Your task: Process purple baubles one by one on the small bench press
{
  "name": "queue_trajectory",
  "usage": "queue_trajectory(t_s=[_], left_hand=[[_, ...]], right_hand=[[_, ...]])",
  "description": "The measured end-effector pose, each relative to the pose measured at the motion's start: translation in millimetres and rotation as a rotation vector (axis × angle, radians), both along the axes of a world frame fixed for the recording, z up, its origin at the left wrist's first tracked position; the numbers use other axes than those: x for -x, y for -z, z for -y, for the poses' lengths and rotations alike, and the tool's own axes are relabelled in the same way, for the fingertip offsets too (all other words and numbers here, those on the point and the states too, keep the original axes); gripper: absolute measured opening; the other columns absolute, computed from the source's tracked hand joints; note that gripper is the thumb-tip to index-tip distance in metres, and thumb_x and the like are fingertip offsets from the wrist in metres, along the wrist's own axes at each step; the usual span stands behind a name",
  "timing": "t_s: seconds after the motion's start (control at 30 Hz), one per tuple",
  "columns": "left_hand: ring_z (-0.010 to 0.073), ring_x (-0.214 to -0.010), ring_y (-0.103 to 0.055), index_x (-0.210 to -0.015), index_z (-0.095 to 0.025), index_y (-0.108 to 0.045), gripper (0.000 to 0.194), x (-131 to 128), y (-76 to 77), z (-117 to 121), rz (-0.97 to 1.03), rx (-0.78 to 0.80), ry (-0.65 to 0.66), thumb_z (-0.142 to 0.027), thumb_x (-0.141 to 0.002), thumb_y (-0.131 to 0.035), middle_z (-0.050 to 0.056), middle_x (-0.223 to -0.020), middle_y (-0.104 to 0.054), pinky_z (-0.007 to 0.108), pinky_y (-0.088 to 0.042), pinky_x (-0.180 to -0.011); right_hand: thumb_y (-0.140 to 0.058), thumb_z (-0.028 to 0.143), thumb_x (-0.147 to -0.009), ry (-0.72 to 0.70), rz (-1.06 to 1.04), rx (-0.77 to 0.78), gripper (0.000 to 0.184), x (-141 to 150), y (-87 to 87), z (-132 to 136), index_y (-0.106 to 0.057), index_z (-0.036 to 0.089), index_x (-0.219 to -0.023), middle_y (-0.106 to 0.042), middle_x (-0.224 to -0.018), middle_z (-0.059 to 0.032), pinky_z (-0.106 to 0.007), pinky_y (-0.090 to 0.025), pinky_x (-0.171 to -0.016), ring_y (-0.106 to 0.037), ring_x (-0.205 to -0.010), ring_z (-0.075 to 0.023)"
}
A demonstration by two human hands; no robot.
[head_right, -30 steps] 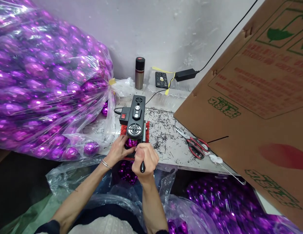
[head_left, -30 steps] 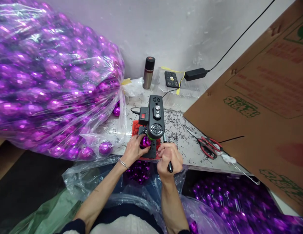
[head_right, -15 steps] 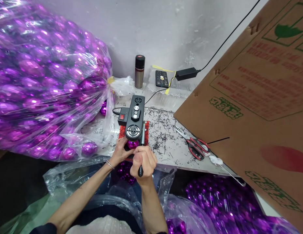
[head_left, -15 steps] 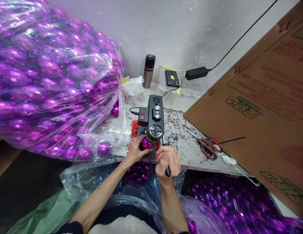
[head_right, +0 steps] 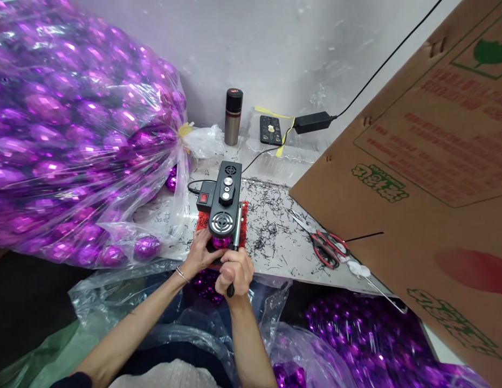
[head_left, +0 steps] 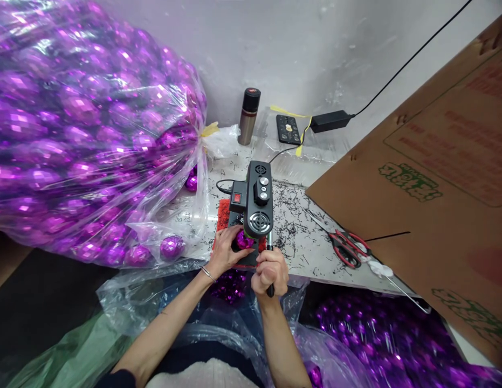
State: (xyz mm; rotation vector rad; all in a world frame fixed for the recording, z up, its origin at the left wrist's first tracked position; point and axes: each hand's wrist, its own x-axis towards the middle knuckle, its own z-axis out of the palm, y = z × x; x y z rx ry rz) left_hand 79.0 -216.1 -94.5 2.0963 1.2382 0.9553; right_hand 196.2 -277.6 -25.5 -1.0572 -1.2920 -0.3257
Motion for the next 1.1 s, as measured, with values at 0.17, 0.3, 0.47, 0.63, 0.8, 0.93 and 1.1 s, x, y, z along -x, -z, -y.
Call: queue_trajectory(t_s=[0.17, 0.3, 0.47, 0.63, 0.8, 0.93, 1.1], left_hand=[[0.0305, -0.110, -0.071, -0.133, -0.021, -0.067, 0.058, 0, -2.4, 0, -0.006, -0.042, 0.017, -0.052, -0.088, -0.084, 0.011, -0.116, -0.077, 0.045, -0.051, -0.102], [0.0302, -0.110, -0.071, -0.133, -0.020, -0.067, 0.058, -1, -2.3, 0, -0.011, -0.075, 0.020, -0.052, -0.088, -0.084, 0.011, -0.117, -0.077, 0.044, -0.051, -0.100], [0.0302, -0.112, -0.071, -0.135, -0.021, -0.066, 0.058, -1, -1.2, -1, -0.012, -0.075, 0.030, -0.051, -0.088, -0.084, 0.011, -0.118, -0.077, 0.045, -0.051, -0.101], [0.0317, -0.118, -0.071, -0.137, -0.022, -0.065, 0.059, -2, -1.2, -1, -0.009, -0.060, 0.028, -0.049, -0.088, -0.084, 0.012, -0.123, -0.077, 0.046, -0.051, -0.103], [0.0329, -0.122, -0.070, -0.138, -0.023, -0.065, 0.059, -3, 0.1, -1, 0.008, -0.049, 0.028, -0.047, -0.088, -0.084, 0.013, -0.128, -0.076, 0.048, -0.051, -0.104], [0.0335, -0.124, -0.069, -0.138, -0.022, -0.066, 0.058, -4, 1.0, -1, 0.013, -0.048, 0.022, -0.045, -0.088, -0.084, 0.014, -0.131, -0.075, 0.049, -0.052, -0.105], [0.0334, -0.125, -0.070, -0.138, -0.021, -0.065, 0.060, -4, 0.2, -4, 0.028, -0.032, 0.033, -0.046, -0.087, -0.084, 0.015, -0.133, -0.075, 0.049, -0.051, -0.107]], right_hand=[[-0.036, 0.023, -0.109, 0.037, -0.004, -0.004, 0.038, 1, 2.7, 0, -0.049, 0.024, -0.073, -0.055, -0.064, 0.0033, -0.034, -0.050, -0.066, -0.056, -0.057, -0.0130], [-0.035, 0.024, -0.109, 0.026, -0.011, -0.011, 0.039, 2, 3.4, -1, -0.049, 0.024, -0.073, -0.055, -0.065, 0.0031, -0.035, -0.049, -0.066, -0.056, -0.058, -0.0128], [-0.034, 0.021, -0.109, 0.000, -0.027, -0.019, 0.038, 2, 1.4, -1, -0.048, 0.024, -0.074, -0.054, -0.065, 0.0037, -0.033, -0.047, -0.064, -0.054, -0.057, -0.0120], [-0.034, 0.023, -0.109, -0.002, -0.037, -0.024, 0.040, 3, 2.2, -3, -0.048, 0.023, -0.072, -0.054, -0.066, 0.0031, -0.033, -0.047, -0.063, -0.054, -0.057, -0.0122], [-0.034, 0.022, -0.109, -0.011, -0.088, -0.076, 0.041, 4, 6.0, -6, -0.048, 0.024, -0.070, -0.053, -0.066, 0.0027, -0.032, -0.046, -0.060, -0.053, -0.056, -0.0125], [-0.035, 0.024, -0.109, -0.007, -0.023, -0.045, 0.039, 1, 14.7, -6, -0.048, 0.024, -0.072, -0.055, -0.069, 0.0030, -0.032, -0.049, -0.062, -0.055, -0.057, -0.0122], [-0.034, 0.025, -0.110, 0.006, -0.011, -0.035, 0.043, 3, 6.7, -5, -0.045, 0.023, -0.069, -0.053, -0.068, 0.0041, -0.029, -0.050, -0.061, -0.055, -0.056, -0.0105]])
